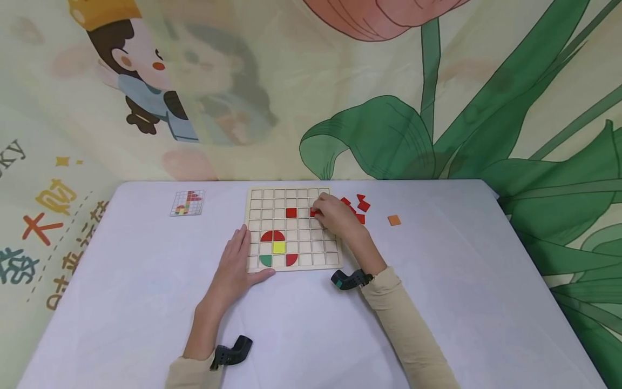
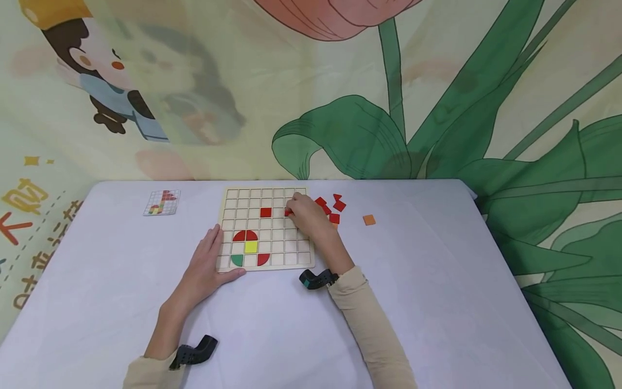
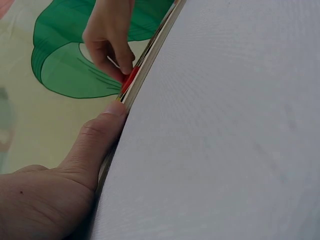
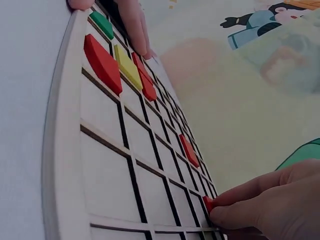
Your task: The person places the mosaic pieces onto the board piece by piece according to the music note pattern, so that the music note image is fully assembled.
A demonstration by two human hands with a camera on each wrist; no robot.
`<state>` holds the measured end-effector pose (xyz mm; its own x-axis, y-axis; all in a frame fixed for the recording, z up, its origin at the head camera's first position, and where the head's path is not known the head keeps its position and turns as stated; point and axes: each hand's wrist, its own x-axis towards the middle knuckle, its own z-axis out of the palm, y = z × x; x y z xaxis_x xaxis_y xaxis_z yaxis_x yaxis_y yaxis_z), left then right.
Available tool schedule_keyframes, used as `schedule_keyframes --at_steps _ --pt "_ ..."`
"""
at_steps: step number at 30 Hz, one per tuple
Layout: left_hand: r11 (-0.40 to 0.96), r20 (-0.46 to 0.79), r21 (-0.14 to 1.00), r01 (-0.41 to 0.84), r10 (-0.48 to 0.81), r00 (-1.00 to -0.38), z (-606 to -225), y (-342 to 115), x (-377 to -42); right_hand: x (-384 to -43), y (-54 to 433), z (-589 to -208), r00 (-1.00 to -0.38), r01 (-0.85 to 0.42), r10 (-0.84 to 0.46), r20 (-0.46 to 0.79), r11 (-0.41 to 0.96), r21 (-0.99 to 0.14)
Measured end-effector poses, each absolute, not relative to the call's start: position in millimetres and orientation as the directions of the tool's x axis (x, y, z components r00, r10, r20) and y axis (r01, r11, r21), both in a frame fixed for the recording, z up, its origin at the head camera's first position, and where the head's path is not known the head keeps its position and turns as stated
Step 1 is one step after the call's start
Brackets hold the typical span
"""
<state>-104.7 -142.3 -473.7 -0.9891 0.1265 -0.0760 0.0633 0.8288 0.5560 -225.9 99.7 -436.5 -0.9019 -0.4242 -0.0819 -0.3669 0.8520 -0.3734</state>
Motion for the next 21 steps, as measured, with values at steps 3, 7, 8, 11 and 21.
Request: schedule_keyframes --at_steps 3,7,8,11,21 --pt "0.829 -0.071 0.556 0.067 0.128 -0.989 -472.7 -142.8 -104.7 -225.6 99.3 -437.1 -0.890 -0.405 -0.453 -0.058 0.842 -0.357" --pt "0.829 -0.064 0.554 0.073 0.130 -0.989 -471.9 -143.1 -104.6 -223.8 98.4 -436.5 -0.887 -0.417 -0.460 -0.051 0.842 -0.343" --pt "0.830 -0.064 0.553 0.074 0.131 -0.989 -471.8 -143.4 -104.5 -223.1 97.7 -435.9 -0.886 -0.418 -0.460 -0.052 0.844 -0.336" --pt "0.830 -0.067 0.553 0.071 0.130 -0.989 -471.6 -143.9 -104.1 -220.7 95.2 -433.7 -0.886 -0.421 -0.460 -0.060 0.852 -0.311" --pt "0.822 -0.077 0.567 0.055 0.119 -0.990 -471.7 -142.7 -103.8 -228.1 125.2 -416.1 -0.923 -0.307 -0.377 -0.073 0.838 -0.452"
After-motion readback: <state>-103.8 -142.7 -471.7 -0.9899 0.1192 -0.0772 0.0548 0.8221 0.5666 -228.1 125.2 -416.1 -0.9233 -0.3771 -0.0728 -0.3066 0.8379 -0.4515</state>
